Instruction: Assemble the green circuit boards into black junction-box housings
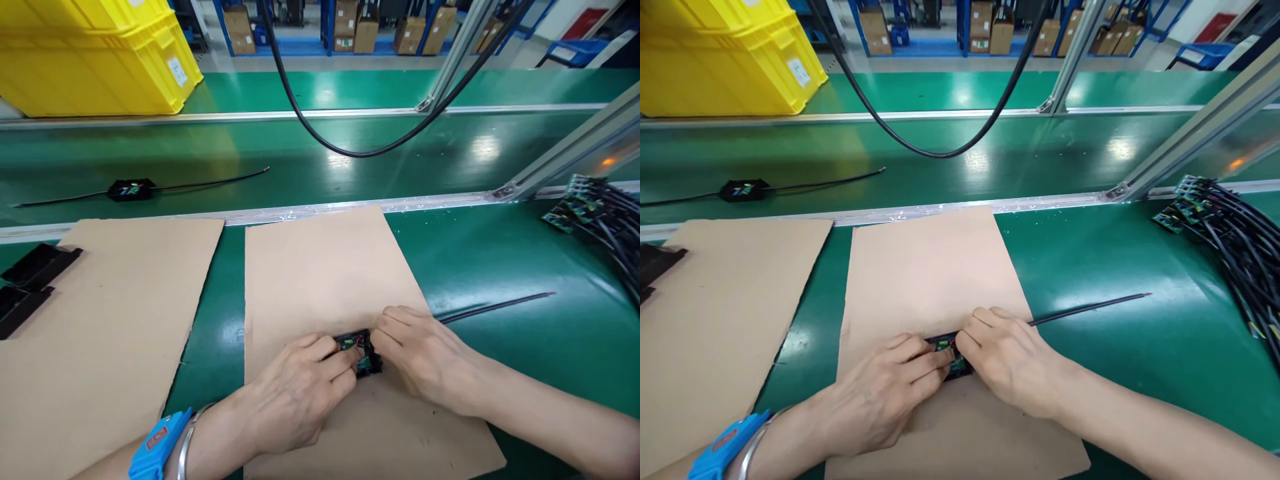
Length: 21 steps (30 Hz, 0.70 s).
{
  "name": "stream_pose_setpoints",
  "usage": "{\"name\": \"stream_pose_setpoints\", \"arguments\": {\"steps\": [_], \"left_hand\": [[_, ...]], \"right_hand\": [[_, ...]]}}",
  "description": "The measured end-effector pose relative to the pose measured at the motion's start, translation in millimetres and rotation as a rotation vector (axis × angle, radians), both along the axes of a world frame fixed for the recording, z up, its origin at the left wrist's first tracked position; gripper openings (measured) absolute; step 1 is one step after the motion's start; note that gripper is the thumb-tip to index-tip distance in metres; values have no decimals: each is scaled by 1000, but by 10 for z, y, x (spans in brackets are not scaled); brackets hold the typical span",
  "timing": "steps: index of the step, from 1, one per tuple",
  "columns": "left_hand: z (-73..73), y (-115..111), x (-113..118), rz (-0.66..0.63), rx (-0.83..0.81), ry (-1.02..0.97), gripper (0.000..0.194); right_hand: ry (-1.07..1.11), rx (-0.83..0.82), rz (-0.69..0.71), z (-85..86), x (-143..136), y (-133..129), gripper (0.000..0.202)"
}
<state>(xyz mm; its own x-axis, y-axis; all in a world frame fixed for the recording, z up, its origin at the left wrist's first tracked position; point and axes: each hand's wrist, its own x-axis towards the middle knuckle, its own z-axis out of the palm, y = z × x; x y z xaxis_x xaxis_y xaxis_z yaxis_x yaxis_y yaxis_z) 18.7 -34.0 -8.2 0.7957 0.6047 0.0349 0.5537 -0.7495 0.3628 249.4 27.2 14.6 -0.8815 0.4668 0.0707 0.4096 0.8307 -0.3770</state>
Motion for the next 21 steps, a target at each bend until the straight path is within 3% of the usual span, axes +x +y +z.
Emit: {"name": "stream_pose_setpoints", "arguments": {"steps": [11, 16, 21], "left_hand": [[32, -5, 0, -18, 17, 46, 32], [63, -1, 12, -13, 47, 41, 31], [84, -13, 51, 54, 24, 23, 27]], "right_hand": [[87, 260, 107, -311, 204, 23, 30], [-55, 325, 157, -230, 138, -19, 25], [-159, 317, 122, -156, 97, -72, 21]]}}
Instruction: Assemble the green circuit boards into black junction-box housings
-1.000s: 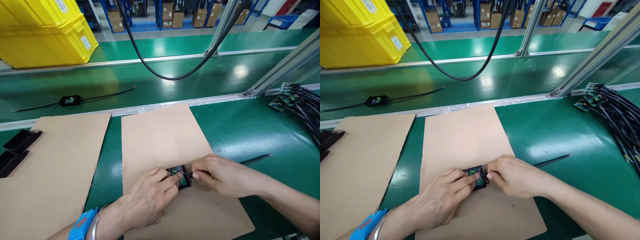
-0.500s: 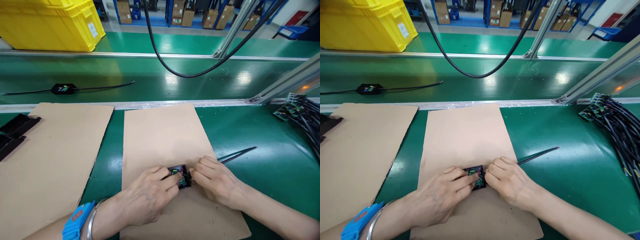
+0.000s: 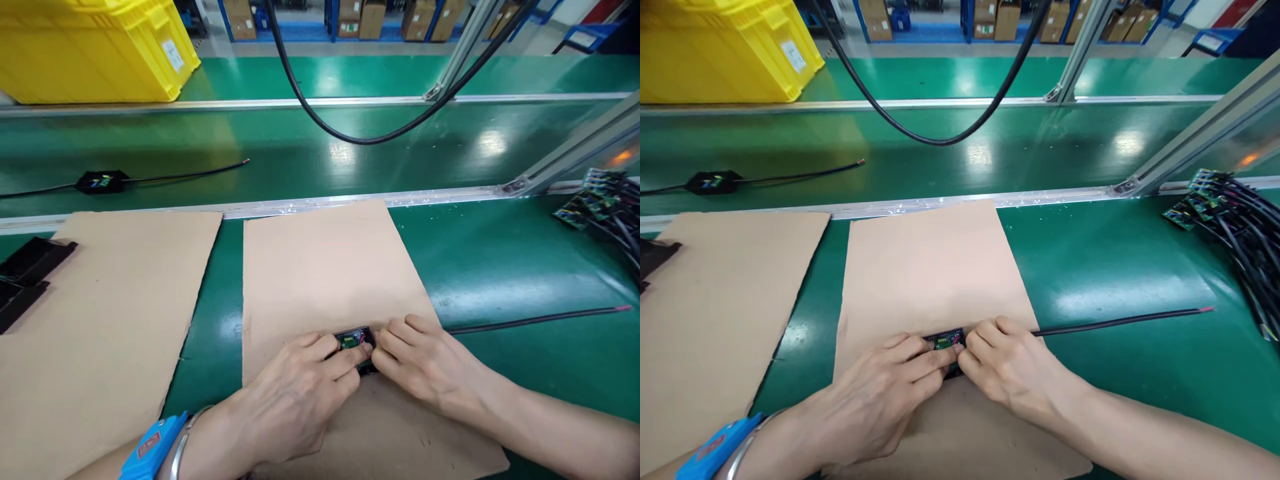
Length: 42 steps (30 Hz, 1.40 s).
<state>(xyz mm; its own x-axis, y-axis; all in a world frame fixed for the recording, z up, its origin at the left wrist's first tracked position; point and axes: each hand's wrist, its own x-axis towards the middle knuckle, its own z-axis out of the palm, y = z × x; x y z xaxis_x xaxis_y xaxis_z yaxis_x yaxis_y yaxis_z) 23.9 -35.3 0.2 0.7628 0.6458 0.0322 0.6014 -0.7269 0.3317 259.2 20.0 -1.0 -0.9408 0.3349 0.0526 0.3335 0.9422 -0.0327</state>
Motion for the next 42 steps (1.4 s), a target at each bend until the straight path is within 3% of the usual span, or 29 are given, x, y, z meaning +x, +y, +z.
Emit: {"name": "stream_pose_setpoints", "arguments": {"steps": [4, 7, 12, 16, 22, 26, 29, 32, 38, 42], "left_hand": [[-33, -13, -7, -13, 26, -23, 38], [-53, -20, -26, -21, 43, -2, 41], [10, -33, -8, -18, 41, 70, 40], [91, -48, 146, -5, 109, 192, 25], [114, -113, 364, 29, 251, 314, 36], [240, -21, 148, 83, -39, 89, 41], [335, 53, -47, 249, -175, -148, 39], [304, 47, -94, 320, -131, -210, 34], [138, -35, 38, 200, -28, -74, 42], [175, -137, -177, 300, -44, -75, 37]], "right_hand": [[140, -66, -85, -79, 51, -38, 28], [242, -24, -128, -152, 74, -73, 31], [268, 26, -73, -187, 84, -109, 29], [247, -39, -68, -178, 96, -100, 29], [296, -122, -141, -232, 110, -107, 34], [341, -73, -160, -293, 140, -122, 32], [371, -87, -206, -319, 145, -121, 30], [407, -158, -247, -314, 131, -119, 25], [452, -260, -267, -261, 149, -111, 21], [429, -300, -290, -177, 265, -64, 20]]}}
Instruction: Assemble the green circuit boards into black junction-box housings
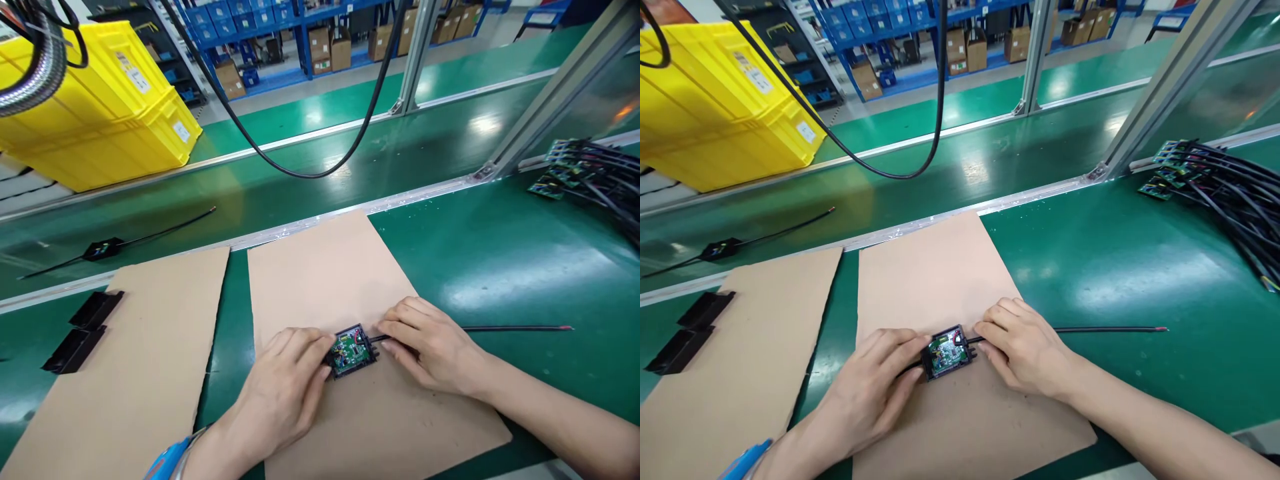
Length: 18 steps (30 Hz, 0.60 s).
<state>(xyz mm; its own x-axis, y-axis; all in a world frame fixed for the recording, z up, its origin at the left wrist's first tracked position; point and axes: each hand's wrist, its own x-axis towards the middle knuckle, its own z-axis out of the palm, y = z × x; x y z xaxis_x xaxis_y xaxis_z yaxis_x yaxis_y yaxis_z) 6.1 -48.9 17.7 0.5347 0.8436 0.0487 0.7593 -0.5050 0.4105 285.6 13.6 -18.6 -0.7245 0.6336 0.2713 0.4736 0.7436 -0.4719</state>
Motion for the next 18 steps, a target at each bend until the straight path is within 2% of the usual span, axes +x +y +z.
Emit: {"name": "stream_pose_setpoints", "arguments": {"steps": [3, 5, 8, 12, 15, 18], "left_hand": [[21, -129, -224, 116, -48, 11, 35], [5, -192, -265, 125, -12, 34, 38], [-36, -196, -96, 20, 114, 108, 48], [-93, -98, 272, -138, 201, 245, 53], [-160, -62, 404, -168, 274, 307, 48], [-207, -59, 427, -185, 301, 353, 46]], "right_hand": [[46, -35, -7, 88, 49, 19, 20], [132, -35, 23, 134, 13, 8, 20], [195, 11, 86, 157, -96, -20, 21], [133, -13, 12, 101, -142, -37, 23], [63, -64, -14, 33, -99, -43, 23], [26, -76, 9, -12, -84, -44, 27]]}}
